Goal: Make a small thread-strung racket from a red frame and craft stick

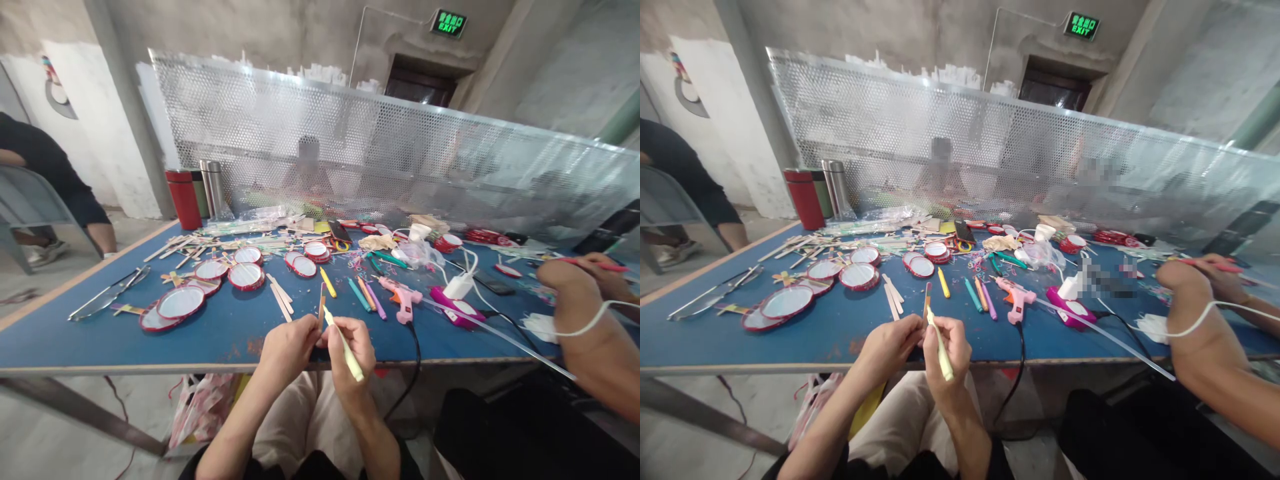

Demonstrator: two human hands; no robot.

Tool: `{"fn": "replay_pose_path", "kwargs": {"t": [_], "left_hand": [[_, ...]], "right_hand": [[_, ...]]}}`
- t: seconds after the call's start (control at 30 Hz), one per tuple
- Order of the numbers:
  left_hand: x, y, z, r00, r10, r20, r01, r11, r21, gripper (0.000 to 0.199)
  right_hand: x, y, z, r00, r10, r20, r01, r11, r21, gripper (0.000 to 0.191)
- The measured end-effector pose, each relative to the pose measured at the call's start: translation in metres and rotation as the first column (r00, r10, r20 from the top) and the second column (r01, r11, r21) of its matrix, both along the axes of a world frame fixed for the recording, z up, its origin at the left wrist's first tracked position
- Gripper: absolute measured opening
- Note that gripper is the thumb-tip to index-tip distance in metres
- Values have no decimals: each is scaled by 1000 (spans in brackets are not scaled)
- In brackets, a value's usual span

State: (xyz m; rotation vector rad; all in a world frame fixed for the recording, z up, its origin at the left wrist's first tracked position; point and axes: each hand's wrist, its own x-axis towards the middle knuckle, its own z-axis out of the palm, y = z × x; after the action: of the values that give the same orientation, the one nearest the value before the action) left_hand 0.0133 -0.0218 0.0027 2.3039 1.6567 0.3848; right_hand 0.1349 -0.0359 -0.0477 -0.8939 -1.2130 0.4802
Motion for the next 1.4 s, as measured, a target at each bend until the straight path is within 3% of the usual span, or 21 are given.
{"fn": "replay_pose_path", "kwargs": {"t": [0.23,0.43,0.77,1.13,1.4], "left_hand": [[1,0,1,1000,-4,-14,4,1000,-3,22],[1,1,2,1000,-5,-8,5,1000,3,21],[1,1,1,1000,-5,5,5,1000,-9,20],[2,0,3,1000,8,-6,-8,1000,6,21],[1,-1,3,1000,7,-1,-7,1000,-11,21]], "right_hand": [[2,1,-3,999,2,40,0,999,-52,12],[0,-1,4,1000,-21,4,21,1000,4,10],[2,-1,-1,996,-19,86,21,1000,-22,9],[0,-1,-2,999,-34,25,33,999,27,9],[3,0,-2,991,-37,130,40,999,-19,10]]}}
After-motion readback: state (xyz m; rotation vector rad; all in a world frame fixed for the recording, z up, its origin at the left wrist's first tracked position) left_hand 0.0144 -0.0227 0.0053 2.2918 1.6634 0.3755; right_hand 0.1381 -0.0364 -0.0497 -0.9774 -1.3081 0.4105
